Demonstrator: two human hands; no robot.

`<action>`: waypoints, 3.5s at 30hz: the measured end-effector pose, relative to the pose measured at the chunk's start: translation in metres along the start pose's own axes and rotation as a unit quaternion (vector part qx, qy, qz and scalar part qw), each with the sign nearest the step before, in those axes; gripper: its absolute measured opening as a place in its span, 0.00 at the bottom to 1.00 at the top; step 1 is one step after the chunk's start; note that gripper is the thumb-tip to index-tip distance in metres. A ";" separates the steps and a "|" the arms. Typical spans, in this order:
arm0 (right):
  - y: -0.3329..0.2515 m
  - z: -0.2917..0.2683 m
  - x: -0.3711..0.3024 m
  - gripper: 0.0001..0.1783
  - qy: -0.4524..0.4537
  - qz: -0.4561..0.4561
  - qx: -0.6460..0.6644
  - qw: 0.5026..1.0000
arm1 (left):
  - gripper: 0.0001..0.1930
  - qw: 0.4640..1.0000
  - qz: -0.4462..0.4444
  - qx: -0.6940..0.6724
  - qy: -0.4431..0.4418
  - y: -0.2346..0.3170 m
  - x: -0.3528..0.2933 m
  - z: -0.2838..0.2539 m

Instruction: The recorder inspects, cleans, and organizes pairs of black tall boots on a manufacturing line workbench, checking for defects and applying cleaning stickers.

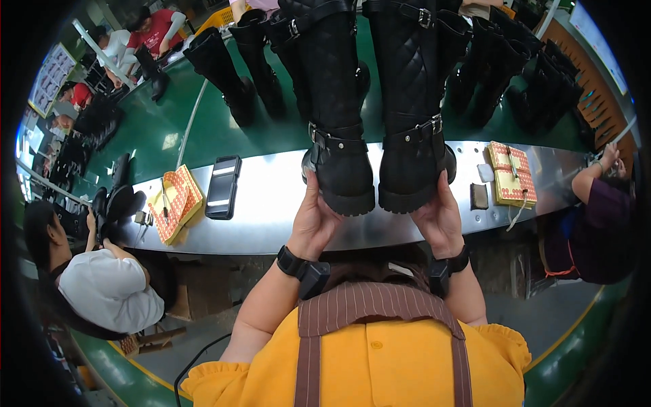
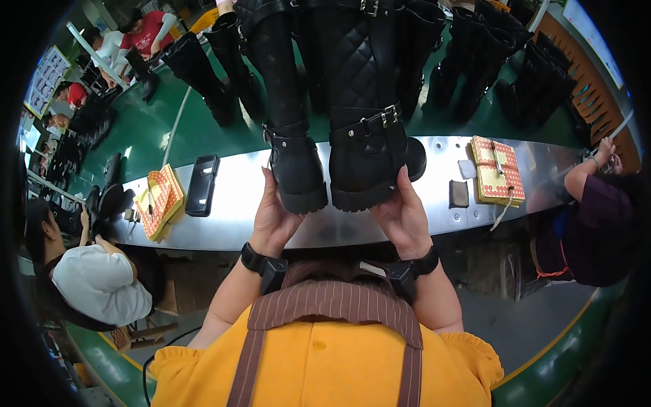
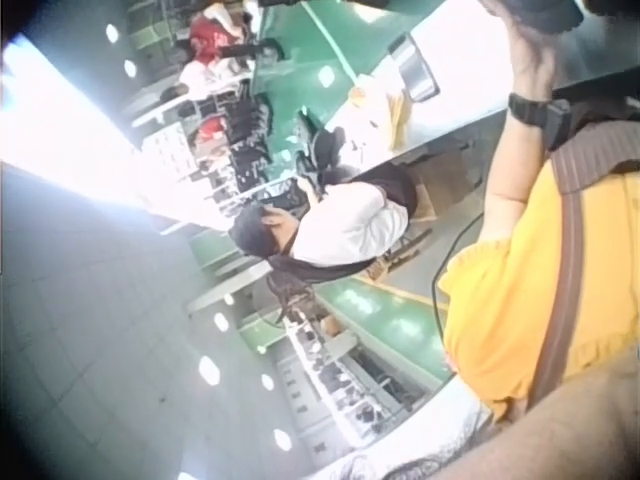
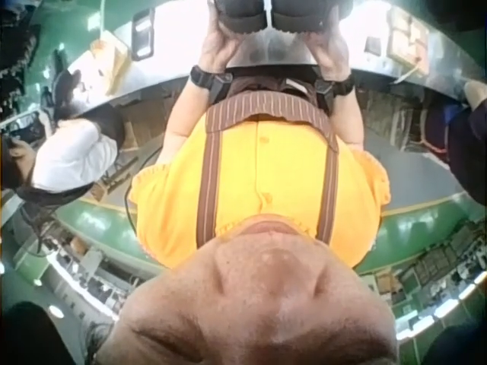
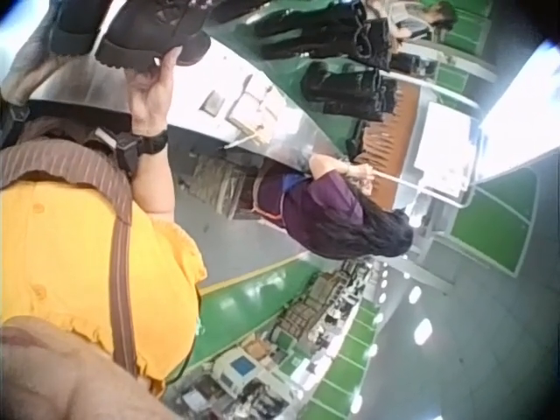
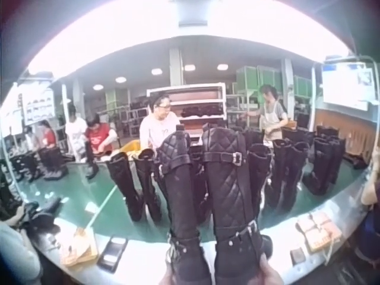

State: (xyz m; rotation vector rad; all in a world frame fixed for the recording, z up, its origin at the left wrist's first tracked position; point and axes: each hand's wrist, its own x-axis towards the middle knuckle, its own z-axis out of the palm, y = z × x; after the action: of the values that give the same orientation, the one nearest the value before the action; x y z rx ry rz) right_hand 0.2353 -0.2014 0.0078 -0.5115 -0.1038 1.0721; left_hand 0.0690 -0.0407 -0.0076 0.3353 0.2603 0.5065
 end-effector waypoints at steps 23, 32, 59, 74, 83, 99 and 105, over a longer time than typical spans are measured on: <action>0.003 -0.019 0.008 0.30 0.030 -0.017 -0.048 0.998 | 0.35 0.995 0.047 0.080 0.035 -0.006 0.007 -0.010; 0.002 -0.021 0.006 0.31 0.012 -0.031 -0.073 0.997 | 0.33 0.998 0.041 0.036 0.009 -0.004 0.007 -0.017; -0.136 0.216 -0.022 0.33 -0.369 -0.270 -0.742 0.490 | 0.19 0.918 -0.345 -0.096 -0.167 0.002 0.003 -0.034; -0.161 0.314 0.011 0.23 -0.068 -0.272 -0.837 0.470 | 0.29 0.965 -0.221 0.091 -0.107 0.077 0.030 -0.054; -0.257 0.435 0.186 0.29 -0.064 -0.499 -0.715 0.486 | 0.20 0.994 -0.012 0.068 0.085 0.141 0.040 -0.095; -0.087 0.240 0.644 0.21 0.059 -0.377 -0.887 0.261 | 0.18 0.991 -0.034 0.053 0.118 0.153 0.046 -0.112; -0.105 0.246 0.681 0.27 -0.020 -0.203 -0.963 0.178 | 0.18 0.989 -0.041 0.074 0.120 0.152 0.047 -0.112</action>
State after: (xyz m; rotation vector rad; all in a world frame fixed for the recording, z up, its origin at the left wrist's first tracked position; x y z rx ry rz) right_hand 0.5715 0.4300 0.1606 -2.5470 -1.7414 -0.3735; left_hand 0.0068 0.1361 -0.0606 0.4058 0.5451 0.4469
